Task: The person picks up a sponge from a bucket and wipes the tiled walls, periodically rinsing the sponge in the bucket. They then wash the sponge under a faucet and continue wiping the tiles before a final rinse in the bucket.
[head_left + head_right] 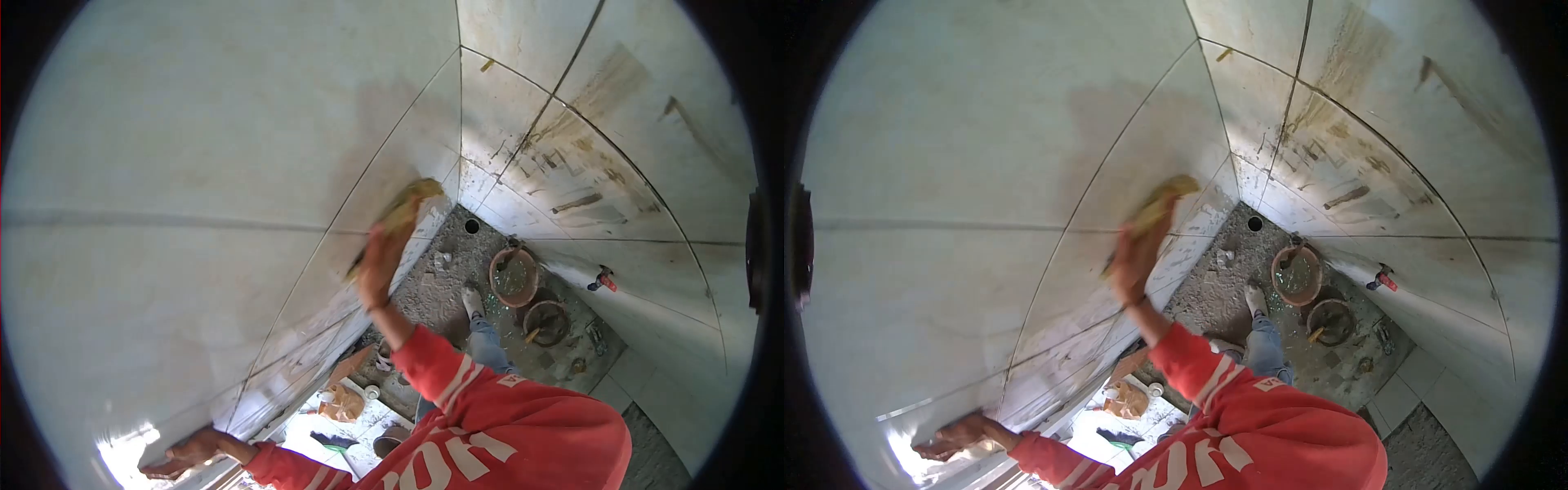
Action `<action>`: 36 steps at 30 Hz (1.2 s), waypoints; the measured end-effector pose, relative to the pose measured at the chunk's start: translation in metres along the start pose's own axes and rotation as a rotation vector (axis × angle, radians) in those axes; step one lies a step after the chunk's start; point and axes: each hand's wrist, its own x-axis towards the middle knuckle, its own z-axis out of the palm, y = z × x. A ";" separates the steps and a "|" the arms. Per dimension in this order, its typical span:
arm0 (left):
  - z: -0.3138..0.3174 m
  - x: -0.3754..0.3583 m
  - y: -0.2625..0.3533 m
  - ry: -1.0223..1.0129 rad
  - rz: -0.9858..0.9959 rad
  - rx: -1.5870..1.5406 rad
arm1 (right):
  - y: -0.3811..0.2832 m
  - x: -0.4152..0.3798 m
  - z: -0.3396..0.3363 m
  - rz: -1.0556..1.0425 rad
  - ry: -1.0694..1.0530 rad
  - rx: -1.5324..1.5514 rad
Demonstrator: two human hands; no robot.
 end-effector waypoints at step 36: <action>0.001 -0.003 -0.001 0.041 0.044 -0.027 | 0.186 0.112 -0.029 0.736 0.082 0.412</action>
